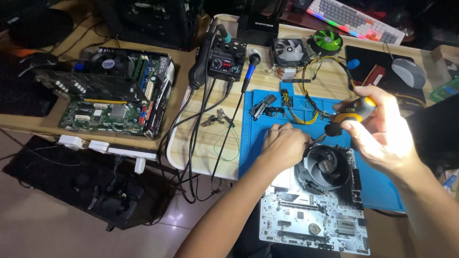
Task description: Performing a final inspection of a computer motherboard, including tightening CPU cooler screws and visual check.
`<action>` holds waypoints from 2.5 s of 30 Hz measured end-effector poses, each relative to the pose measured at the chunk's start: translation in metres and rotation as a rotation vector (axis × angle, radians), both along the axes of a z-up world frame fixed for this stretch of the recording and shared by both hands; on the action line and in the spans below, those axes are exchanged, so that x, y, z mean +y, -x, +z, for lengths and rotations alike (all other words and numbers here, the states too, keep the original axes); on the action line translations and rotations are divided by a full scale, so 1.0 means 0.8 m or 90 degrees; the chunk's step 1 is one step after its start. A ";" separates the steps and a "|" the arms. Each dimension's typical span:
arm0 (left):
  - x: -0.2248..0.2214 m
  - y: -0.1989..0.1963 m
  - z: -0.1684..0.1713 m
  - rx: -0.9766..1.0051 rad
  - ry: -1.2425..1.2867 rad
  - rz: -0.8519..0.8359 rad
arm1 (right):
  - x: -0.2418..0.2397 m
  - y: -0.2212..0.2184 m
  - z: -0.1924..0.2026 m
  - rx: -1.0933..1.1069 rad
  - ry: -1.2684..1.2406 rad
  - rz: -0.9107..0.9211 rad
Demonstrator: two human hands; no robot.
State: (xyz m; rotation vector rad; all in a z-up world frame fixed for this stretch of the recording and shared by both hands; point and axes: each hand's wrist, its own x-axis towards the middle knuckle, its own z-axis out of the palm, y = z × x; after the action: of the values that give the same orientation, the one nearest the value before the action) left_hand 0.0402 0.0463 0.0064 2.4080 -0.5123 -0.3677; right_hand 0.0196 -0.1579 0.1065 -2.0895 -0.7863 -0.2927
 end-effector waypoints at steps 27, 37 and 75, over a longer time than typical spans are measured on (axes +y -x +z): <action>-0.001 -0.001 -0.012 -0.090 -0.030 -0.011 | -0.022 -0.001 0.017 0.028 0.152 -0.055; -0.030 -0.005 -0.060 -0.155 -0.061 0.160 | 0.016 -0.002 -0.012 -0.071 0.150 -0.109; -0.002 0.010 0.014 -0.086 -0.010 0.045 | -0.138 0.149 -0.114 -0.254 -0.078 -0.495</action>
State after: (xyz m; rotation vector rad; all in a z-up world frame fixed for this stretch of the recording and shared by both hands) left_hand 0.0326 0.0446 0.0175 2.4706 -0.4846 -0.1794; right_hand -0.0996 -0.2682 0.0151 -2.1610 -0.1193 -1.1711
